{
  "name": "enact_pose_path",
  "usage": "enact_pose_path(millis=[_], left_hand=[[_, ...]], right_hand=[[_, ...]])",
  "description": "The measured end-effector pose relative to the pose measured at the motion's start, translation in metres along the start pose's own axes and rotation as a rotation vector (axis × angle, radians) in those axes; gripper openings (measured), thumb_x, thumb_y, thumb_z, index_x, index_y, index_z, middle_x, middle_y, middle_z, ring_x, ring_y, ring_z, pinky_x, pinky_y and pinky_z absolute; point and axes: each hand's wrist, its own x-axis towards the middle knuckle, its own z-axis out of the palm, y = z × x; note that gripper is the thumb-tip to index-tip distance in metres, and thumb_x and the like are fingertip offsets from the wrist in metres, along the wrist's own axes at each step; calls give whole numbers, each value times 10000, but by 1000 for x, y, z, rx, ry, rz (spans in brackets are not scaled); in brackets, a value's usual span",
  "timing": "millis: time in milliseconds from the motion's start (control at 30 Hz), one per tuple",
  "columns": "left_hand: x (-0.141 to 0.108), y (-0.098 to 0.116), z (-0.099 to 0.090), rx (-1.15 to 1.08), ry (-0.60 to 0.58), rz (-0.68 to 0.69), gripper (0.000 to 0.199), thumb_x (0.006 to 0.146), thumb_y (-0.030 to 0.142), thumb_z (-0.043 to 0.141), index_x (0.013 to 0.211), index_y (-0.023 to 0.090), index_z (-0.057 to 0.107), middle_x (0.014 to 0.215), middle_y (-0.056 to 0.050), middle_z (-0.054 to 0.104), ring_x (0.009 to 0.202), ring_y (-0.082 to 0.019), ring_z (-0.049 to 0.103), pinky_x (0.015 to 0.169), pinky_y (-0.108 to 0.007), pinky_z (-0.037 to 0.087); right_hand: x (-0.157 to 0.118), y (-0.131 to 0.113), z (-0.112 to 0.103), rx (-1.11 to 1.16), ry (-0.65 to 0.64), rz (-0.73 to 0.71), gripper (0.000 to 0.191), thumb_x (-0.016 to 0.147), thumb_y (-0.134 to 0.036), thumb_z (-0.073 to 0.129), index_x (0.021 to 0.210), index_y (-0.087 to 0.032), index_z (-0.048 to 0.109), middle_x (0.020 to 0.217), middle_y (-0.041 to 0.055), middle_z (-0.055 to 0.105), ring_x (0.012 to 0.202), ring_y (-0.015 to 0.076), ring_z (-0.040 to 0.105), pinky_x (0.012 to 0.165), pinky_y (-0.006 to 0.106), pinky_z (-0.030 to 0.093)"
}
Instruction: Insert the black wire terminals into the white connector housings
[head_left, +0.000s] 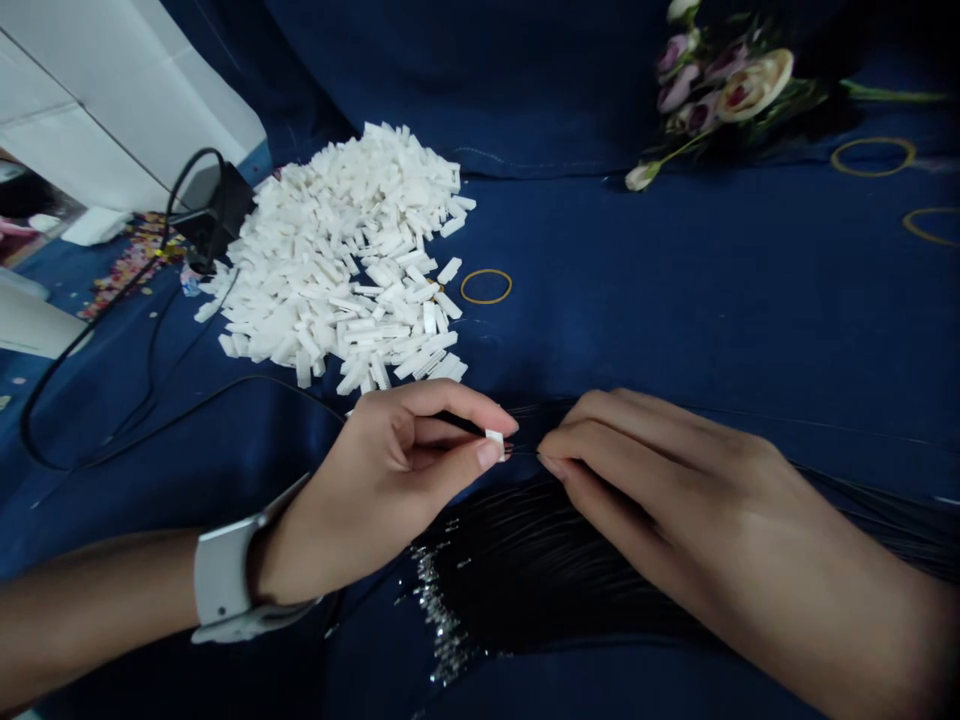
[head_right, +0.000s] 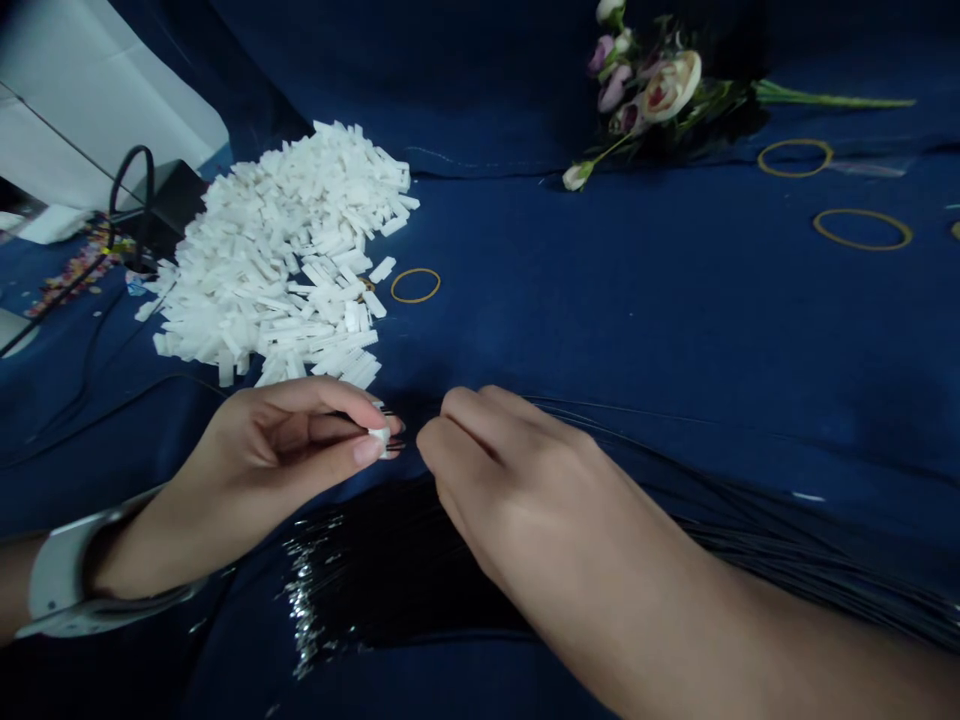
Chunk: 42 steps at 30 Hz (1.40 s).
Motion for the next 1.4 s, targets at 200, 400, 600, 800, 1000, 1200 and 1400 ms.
enact_pose_path(millis=[200, 400, 600, 800, 1000, 1200, 1400], left_hand=[[6, 2, -2, -20, -15, -2, 69, 819, 179, 741, 877, 215, 731, 874, 36, 782, 812, -81, 741, 727, -99, 552], [8, 0, -6, -62, -68, 21, 80, 842, 180, 721, 920, 198, 713, 938, 22, 765, 862, -92, 744, 809, -137, 567], [7, 4, -8, -124, -59, -15, 84, 817, 140, 740, 887, 180, 717, 916, 13, 759, 815, -105, 758, 782, -145, 574], [8, 3, -9, -147, -52, -19, 94, 803, 170, 756, 891, 177, 723, 930, -17, 768, 822, -151, 763, 817, -222, 589], [6, 4, -8, -123, -44, -10, 91, 798, 156, 755, 879, 178, 721, 935, -16, 772, 817, -149, 761, 822, -228, 592], [6, 5, -6, -74, -32, -11, 85, 801, 158, 749, 878, 179, 720, 930, -9, 775, 809, -129, 756, 787, -192, 590], [4, 4, -6, -36, -43, -5, 79, 814, 197, 746, 888, 200, 719, 950, -7, 781, 835, -130, 747, 786, -192, 581]], right_hand=[[9, -7, -7, 8, 41, -95, 85, 942, -134, 522, 984, -152, 594, 982, 63, 561, 833, 180, 494, 732, 330, 408], [7, -17, -6, 235, -227, -82, 317, 1017, -196, 370, 760, -199, 555, 813, 21, 551, 716, 170, 501, 659, 341, 403], [11, -12, -14, 179, -141, -35, 243, 1011, -211, 409, 829, -190, 569, 858, 20, 592, 740, 153, 545, 641, 318, 418], [12, 1, -23, 57, -79, 72, 203, 985, -224, 433, 825, -224, 558, 764, -2, 620, 597, 140, 585, 499, 289, 409], [14, 4, -21, 42, -114, 72, 231, 968, -198, 408, 782, -215, 543, 677, -3, 599, 511, 136, 566, 443, 272, 391], [14, 1, -18, 29, -126, 42, 248, 980, -194, 392, 777, -203, 534, 678, 2, 570, 522, 143, 547, 450, 281, 394], [14, 0, -17, 60, -161, 34, 244, 966, -143, 395, 787, -191, 554, 700, 9, 570, 543, 137, 550, 477, 277, 420]])
